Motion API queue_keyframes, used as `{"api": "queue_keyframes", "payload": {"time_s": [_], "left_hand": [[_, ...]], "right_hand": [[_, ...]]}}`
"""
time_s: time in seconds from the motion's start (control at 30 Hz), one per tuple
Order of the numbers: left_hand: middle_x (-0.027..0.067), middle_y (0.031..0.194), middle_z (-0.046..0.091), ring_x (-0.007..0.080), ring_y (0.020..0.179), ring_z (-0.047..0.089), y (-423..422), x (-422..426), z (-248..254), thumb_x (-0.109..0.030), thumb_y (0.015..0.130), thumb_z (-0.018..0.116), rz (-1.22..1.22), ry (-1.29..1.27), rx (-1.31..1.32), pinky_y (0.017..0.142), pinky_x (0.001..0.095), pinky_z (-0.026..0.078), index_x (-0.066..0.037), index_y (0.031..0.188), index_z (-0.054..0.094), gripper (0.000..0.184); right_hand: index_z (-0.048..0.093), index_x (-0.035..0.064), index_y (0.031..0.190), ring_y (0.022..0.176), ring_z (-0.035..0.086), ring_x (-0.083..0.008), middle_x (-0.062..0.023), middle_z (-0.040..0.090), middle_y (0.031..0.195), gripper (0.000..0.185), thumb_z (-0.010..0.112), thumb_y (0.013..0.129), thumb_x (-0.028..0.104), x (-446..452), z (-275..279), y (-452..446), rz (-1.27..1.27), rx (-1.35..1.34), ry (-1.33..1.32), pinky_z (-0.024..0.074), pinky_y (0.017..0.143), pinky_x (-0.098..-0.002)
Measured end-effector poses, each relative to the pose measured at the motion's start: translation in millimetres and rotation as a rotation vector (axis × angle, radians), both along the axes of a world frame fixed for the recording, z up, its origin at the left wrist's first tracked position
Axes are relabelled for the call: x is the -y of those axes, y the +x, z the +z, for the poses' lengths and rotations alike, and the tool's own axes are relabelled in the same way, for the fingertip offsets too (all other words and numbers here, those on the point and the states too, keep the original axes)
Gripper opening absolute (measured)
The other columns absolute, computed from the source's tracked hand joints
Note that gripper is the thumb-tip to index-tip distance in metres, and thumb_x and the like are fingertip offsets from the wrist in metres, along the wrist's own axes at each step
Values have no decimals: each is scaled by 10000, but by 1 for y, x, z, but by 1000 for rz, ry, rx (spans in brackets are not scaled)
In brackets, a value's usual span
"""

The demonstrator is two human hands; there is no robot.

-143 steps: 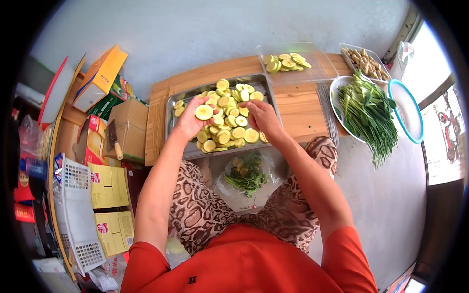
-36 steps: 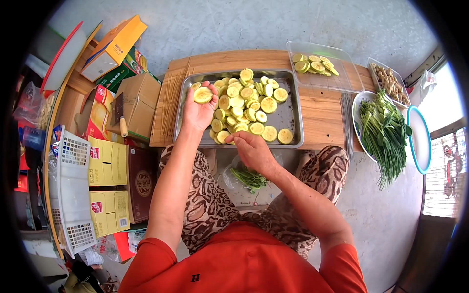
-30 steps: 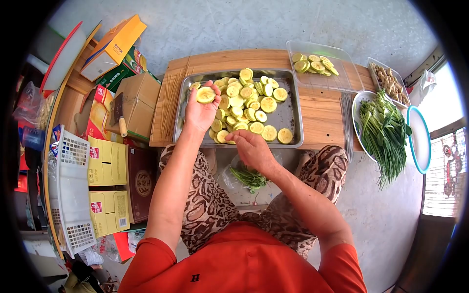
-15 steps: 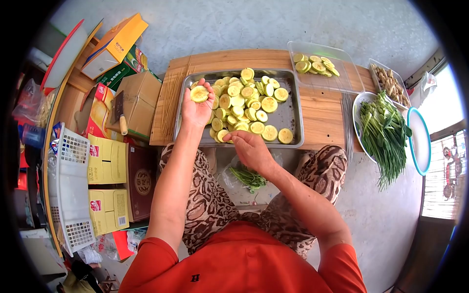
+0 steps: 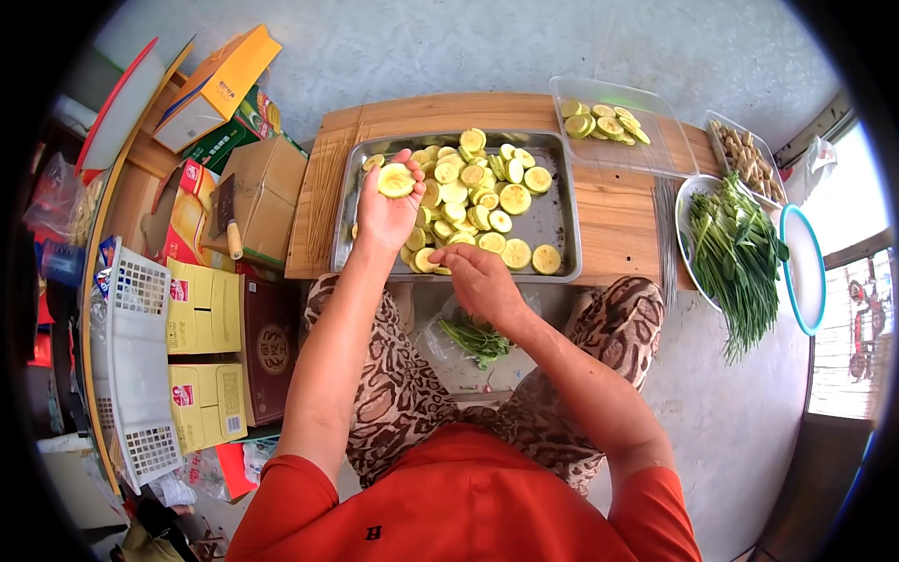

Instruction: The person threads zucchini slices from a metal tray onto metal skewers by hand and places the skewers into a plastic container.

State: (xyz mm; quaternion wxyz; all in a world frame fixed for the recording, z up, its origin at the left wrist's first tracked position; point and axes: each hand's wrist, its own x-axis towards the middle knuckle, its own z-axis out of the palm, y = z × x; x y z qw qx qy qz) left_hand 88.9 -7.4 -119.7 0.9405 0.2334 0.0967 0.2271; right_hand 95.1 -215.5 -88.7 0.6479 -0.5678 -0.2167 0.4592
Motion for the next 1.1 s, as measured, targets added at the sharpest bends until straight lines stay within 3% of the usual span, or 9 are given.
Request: {"api": "queue_keyframes", "payload": {"time_s": [0.57,0.8,1.0,1.1], "left_hand": [[112,937,593,220,837,561,1,1,-12,-343,976,303,-100,-83,94,727,310,455,27,1101,538,455],[108,939,592,217,834,555,2,16,-11,-360,981,294,-105,-54,19,723,311,457,26,1129,532,477],[87,980,595,201,876,564,-2,27,1,-359,983,293,-144,120,-19,756,316,462,2,1162,534,470],[74,1080,599,203,971,572,-4,34,8,-379,988,263,-205,208,-103,808,318,461,-35,1232,513,490]], "right_hand": [[580,25,1045,420,328,-39,73,365,524,228,402,982,151,-13,-10,-1,-20,57,43,261,395,-201],[582,27,1029,408,318,-46,57,378,503,249,390,994,181,-24,-10,2,-68,79,38,259,403,-204],[587,36,978,406,323,-40,64,385,510,228,406,988,175,-29,-16,12,-104,117,85,248,389,-200],[586,40,967,401,324,-41,60,390,508,229,402,989,176,-28,-19,16,-127,137,91,250,383,-200]]}}
